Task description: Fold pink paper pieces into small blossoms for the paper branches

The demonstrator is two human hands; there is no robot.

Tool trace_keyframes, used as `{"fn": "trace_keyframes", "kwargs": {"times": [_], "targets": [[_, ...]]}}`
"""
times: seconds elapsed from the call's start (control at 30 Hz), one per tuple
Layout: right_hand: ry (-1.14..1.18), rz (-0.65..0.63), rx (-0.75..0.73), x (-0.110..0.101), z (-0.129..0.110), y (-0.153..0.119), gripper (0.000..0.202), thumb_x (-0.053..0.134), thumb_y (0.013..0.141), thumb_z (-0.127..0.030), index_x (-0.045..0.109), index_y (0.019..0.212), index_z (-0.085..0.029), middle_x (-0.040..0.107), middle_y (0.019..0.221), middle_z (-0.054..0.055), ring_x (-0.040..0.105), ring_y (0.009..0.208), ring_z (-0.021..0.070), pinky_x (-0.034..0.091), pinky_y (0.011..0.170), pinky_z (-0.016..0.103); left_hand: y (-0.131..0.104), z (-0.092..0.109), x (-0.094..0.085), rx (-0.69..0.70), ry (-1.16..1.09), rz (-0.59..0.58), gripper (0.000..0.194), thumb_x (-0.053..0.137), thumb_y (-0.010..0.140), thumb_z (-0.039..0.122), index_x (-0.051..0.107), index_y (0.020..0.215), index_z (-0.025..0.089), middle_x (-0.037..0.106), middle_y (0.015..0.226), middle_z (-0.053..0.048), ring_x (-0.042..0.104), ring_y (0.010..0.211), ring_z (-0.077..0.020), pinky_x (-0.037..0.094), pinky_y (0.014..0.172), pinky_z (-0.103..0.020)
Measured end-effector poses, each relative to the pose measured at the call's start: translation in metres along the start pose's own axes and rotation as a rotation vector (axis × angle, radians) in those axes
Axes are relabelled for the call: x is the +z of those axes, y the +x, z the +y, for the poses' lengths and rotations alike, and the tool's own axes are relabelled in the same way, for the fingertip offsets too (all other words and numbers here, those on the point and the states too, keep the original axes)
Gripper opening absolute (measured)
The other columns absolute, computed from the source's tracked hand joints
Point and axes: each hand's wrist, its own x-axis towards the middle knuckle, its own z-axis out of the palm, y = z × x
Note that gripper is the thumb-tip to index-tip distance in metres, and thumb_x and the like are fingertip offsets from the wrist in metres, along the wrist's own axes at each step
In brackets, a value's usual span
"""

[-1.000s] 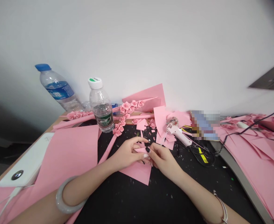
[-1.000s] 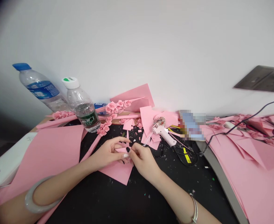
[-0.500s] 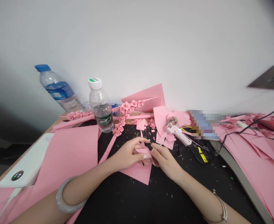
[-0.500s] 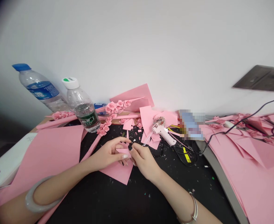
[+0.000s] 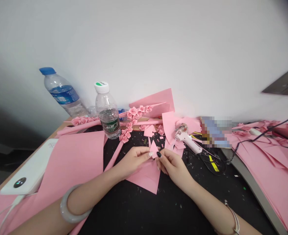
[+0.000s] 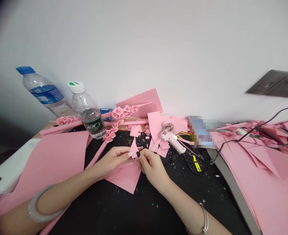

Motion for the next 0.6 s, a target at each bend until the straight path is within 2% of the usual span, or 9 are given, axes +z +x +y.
{"fn": "trace_keyframes", "kwargs": {"times": [0.1, 0.17, 0.27, 0.33, 0.47, 0.6], "targets": [[-0.155, 0.075, -0.075, -0.0022, 0.0011, 0.0006, 0.021, 0.043, 0.086, -0.026, 0.045, 0.066, -0.018, 0.046, 0.057, -0.003, 0.040, 0.049, 0.0096, 0.032, 0.047, 0.021, -0.0010, -0.0020, 0.0000, -0.033, -0.069, 0.062, 0.018, 0.054, 0.081, 0.029, 0.061, 0.077, 0.012, 0.059, 0.078, -0.002, 0.058, 0.084, -0.0169, 0.044, 0.086, -0.034], [-0.236, 0.169, -0.123, -0.0047, 0.0010, 0.0014, 0.004, 0.047, 0.083, -0.020, 0.050, 0.081, -0.019, 0.049, 0.065, -0.002, 0.043, 0.052, 0.0104, 0.035, 0.048, 0.022, -0.0014, -0.0027, 0.0000, -0.070, -0.141, 0.060, 0.018, 0.055, 0.080, 0.031, 0.059, 0.078, 0.013, 0.058, 0.081, -0.001, 0.060, 0.083, -0.0177, 0.045, 0.085, -0.036], [-0.314, 0.208, -0.219, -0.0080, 0.0002, 0.0028, 0.024, 0.047, 0.080, -0.013, 0.051, 0.103, -0.021, 0.056, 0.091, 0.005, 0.049, 0.062, 0.0131, 0.039, 0.048, 0.023, -0.0020, -0.0017, 0.0009, -0.120, -0.138, 0.002, 0.021, 0.055, 0.079, 0.033, 0.059, 0.085, 0.014, 0.059, 0.088, -0.004, 0.063, 0.082, -0.0198, 0.047, 0.082, -0.039], [-0.336, 0.186, -0.309, -0.0088, 0.0003, 0.0036, 0.024, 0.046, 0.080, -0.011, 0.055, 0.100, -0.022, 0.056, 0.101, 0.008, 0.055, 0.076, 0.0167, 0.045, 0.056, 0.026, -0.0024, -0.0005, 0.0019, -0.127, -0.104, -0.035, 0.022, 0.055, 0.079, 0.034, 0.061, 0.086, 0.014, 0.060, 0.088, -0.005, 0.063, 0.083, -0.0206, 0.047, 0.082, -0.039], [-0.373, 0.184, -0.433, -0.0082, 0.0020, 0.0031, 0.022, 0.045, 0.083, -0.011, 0.062, 0.090, -0.022, 0.063, 0.097, 0.006, 0.058, 0.094, 0.0199, 0.046, 0.083, 0.037, -0.0026, 0.0000, 0.0029, -0.140, -0.110, -0.063, 0.023, 0.054, 0.079, 0.034, 0.062, 0.087, 0.014, 0.061, 0.085, -0.005, 0.062, 0.082, -0.0196, 0.047, 0.082, -0.039], [-0.446, 0.219, -0.496, -0.0086, 0.0034, 0.0009, 0.023, 0.048, 0.083, -0.012, 0.063, 0.095, -0.023, 0.066, 0.098, 0.006, 0.060, 0.093, 0.0190, 0.048, 0.082, 0.036, -0.0027, -0.0009, 0.0020, -0.152, -0.177, -0.061, 0.022, 0.056, 0.079, 0.032, 0.063, 0.086, 0.013, 0.063, 0.083, -0.006, 0.061, 0.080, -0.0169, 0.046, 0.082, -0.035]]}}
